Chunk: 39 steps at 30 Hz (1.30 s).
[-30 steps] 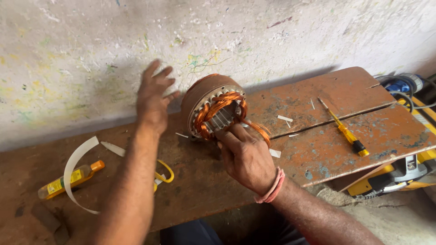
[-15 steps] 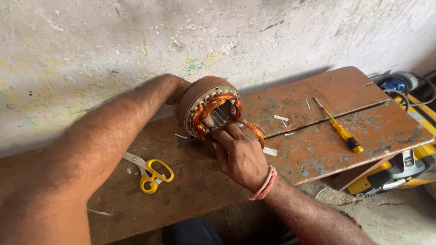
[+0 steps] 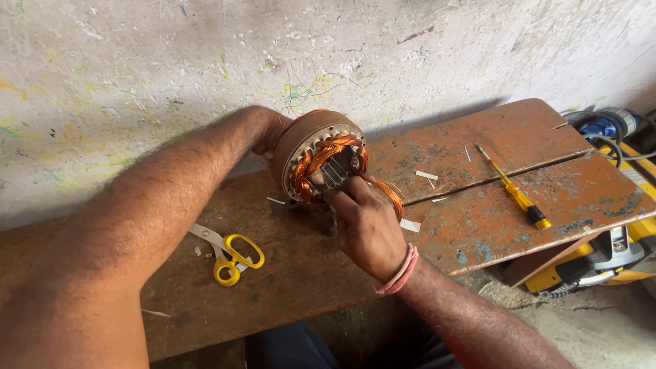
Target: The person winds copper wire into the slots of a motor stator, using a screwdriver to push the wire into place. They rotate the stator and continue inserting wire into adjacent slots.
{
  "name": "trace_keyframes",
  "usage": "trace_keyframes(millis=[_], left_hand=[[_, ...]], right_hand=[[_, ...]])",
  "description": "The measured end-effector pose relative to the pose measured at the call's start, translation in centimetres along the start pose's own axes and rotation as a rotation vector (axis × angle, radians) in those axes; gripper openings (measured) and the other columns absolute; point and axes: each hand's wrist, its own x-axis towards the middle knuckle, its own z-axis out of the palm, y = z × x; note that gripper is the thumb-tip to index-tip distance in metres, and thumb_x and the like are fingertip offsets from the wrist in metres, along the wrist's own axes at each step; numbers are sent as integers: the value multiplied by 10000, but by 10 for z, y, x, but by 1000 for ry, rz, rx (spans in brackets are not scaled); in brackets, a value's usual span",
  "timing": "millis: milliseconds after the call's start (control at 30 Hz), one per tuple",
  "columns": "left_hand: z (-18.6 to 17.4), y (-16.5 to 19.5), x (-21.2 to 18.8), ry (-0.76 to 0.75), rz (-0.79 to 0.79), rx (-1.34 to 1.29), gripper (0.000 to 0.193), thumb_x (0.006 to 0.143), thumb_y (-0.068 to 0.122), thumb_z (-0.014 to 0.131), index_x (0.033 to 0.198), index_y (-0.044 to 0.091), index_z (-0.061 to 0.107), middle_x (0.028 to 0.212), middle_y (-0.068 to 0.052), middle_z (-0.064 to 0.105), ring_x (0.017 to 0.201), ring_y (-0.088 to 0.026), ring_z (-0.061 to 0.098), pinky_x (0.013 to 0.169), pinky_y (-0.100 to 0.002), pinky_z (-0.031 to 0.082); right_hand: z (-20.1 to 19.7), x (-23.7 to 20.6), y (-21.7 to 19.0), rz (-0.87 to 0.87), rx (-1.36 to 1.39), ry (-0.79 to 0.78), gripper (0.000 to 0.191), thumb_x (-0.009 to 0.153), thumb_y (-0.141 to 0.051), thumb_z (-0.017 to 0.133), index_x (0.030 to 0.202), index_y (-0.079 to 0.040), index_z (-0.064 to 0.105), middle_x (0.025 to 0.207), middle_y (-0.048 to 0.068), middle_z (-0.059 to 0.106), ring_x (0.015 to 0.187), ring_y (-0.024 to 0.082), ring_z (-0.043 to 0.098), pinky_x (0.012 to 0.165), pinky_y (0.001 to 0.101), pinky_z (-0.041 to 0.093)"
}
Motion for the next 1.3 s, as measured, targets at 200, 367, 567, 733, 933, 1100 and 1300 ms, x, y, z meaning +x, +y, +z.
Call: trace_keyframes(millis=[200, 367, 567, 733, 933, 1100, 1300], left_hand=[[3, 2, -8, 15, 19, -36, 494, 840, 134, 738, 1330, 139, 674, 1404, -142, 668, 1291, -265, 647, 1096, -454, 496], [6, 0, -18, 4, 46, -160, 472, 845, 137, 731, 1314, 136, 681, 1371, -131, 693, 1263, -260, 661, 1066, -458, 522], [18, -6, -34, -47, 127, -489, 445, 851, 139, 723, 1294, 131, 688, 1330, -119, 724, 1230, -253, 679, 1029, -462, 554], [24, -14, -33, -14, 169, -498, 449, 850, 119, 725, 1297, 127, 688, 1319, -105, 738, 1224, -247, 682, 1028, -463, 564], [14, -18, -23, 172, 42, -113, 461, 899, 94, 681, 1337, 236, 660, 1383, -45, 636, 1270, -175, 575, 1074, -354, 504], [11, -10, -30, -17, 91, -334, 353, 816, 122, 738, 1168, 132, 725, 1269, -132, 747, 1157, -225, 710, 813, -312, 533], [15, -2, -46, -1, 99, -421, 348, 817, 155, 746, 1162, 106, 741, 1228, -158, 773, 1104, -265, 752, 832, -351, 587]], right_hand=[[1, -1, 1, 12, -3, -17, 292, 860, 79, 619, 1118, -5, 728, 937, 142, 623, 797, 295, 662, 651, 411, 561], [3, 1, 4, -94, -64, 14, 269, 824, 70, 634, 1069, -7, 713, 959, 135, 625, 854, 299, 667, 719, 424, 577], [7, 4, 4, -36, -118, -120, 223, 742, 13, 682, 964, -3, 690, 939, 171, 594, 875, 361, 659, 705, 462, 562], [0, 5, 9, -57, -20, -69, 275, 777, 37, 666, 1041, -25, 714, 972, 140, 624, 905, 338, 665, 762, 449, 566], [1, -3, 13, -154, -76, 19, 307, 766, 51, 641, 1063, 4, 700, 1035, 144, 642, 944, 323, 646, 796, 433, 571], [11, 2, 12, -69, -175, -161, 201, 780, 11, 683, 980, -10, 690, 965, 125, 594, 921, 302, 626, 788, 435, 565], [6, 0, 9, -112, -147, -105, 288, 759, 3, 682, 1046, -8, 682, 1057, 133, 582, 1010, 328, 622, 827, 445, 564]])
